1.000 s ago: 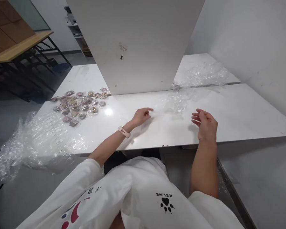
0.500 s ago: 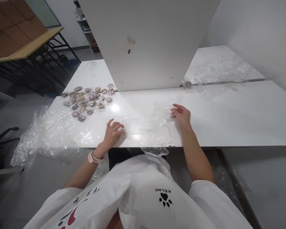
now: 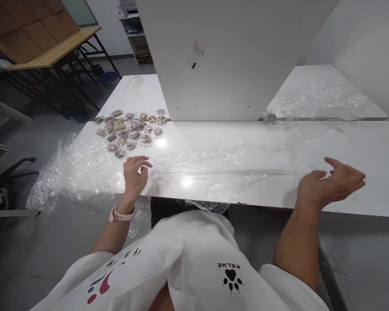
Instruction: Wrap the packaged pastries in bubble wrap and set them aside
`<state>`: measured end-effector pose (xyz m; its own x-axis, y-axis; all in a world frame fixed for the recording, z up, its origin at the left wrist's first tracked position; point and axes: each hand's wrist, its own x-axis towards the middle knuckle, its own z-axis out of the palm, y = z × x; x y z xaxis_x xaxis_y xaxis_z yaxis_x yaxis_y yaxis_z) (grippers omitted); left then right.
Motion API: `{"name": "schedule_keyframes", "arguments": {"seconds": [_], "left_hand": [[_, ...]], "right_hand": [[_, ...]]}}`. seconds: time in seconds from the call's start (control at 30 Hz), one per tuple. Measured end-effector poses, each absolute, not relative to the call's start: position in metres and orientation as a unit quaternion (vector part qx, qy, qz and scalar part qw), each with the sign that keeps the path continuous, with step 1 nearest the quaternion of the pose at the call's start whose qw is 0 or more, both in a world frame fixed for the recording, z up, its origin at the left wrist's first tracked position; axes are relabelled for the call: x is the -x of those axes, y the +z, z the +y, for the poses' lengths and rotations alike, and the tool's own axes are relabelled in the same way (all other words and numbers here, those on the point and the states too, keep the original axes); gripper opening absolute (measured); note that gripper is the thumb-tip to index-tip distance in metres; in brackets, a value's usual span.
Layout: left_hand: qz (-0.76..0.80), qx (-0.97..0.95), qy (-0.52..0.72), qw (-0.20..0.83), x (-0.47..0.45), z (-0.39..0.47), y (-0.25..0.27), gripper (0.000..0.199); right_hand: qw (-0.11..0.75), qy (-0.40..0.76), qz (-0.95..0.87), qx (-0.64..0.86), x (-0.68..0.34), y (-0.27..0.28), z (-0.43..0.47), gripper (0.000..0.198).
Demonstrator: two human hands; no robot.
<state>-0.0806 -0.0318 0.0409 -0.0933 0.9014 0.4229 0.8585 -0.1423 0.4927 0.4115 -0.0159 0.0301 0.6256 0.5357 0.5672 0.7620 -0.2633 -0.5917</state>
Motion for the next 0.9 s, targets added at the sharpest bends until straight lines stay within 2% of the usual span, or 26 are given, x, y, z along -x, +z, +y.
{"name": "schedule_keyframes", "arguments": {"seconds": [0.03, 0.1, 0.2, 0.27, 0.33, 0.47, 0.57, 0.7, 0.8, 0.9], "left_hand": [[0.63, -0.684, 0.361, 0.073, 0.065, -0.024, 0.046, 0.028], [0.561, -0.734, 0.327, 0.202, 0.03, -0.002, 0.048, 0.031], [0.49, -0.798, 0.188, 0.296, -0.014, 0.039, 0.036, 0.04], [0.473, -0.83, 0.1, 0.279, -0.026, 0.065, 0.022, 0.046], [0.507, -0.826, 0.054, 0.242, -0.022, 0.084, 0.01, 0.052], [0.636, -0.743, 0.08, 0.191, 0.014, 0.102, 0.006, 0.053], [0.708, -0.668, 0.139, 0.183, 0.048, 0.104, 0.018, 0.044], [0.799, -0.567, 0.195, 0.052, 0.097, 0.103, 0.032, 0.035], [0.82, -0.55, 0.148, 0.053, 0.125, 0.103, 0.028, 0.043], [0.798, -0.588, 0.102, 0.078, 0.134, 0.108, 0.019, 0.053]], "right_hand": [[0.464, -0.128, -0.44, 0.758, -0.394, 0.041, -0.016, 0.033], [0.484, -0.031, -0.547, 0.683, -0.345, 0.054, -0.015, 0.031], [0.406, 0.149, -0.741, 0.514, -0.262, 0.042, -0.022, 0.026], [0.314, 0.181, -0.825, 0.433, -0.226, 0.019, -0.034, 0.028], [0.234, 0.183, -0.861, 0.414, -0.213, -0.004, -0.047, 0.035], [0.165, 0.223, -0.864, 0.421, -0.242, -0.021, -0.062, 0.041], [0.17, 0.317, -0.835, 0.415, -0.275, -0.012, -0.057, 0.036], [0.23, 0.435, -0.728, 0.477, -0.299, -0.004, -0.044, 0.035], [0.268, 0.444, -0.689, 0.507, -0.299, -0.01, -0.042, 0.033], [0.293, 0.406, -0.698, 0.512, -0.291, -0.02, -0.044, 0.031]]}}
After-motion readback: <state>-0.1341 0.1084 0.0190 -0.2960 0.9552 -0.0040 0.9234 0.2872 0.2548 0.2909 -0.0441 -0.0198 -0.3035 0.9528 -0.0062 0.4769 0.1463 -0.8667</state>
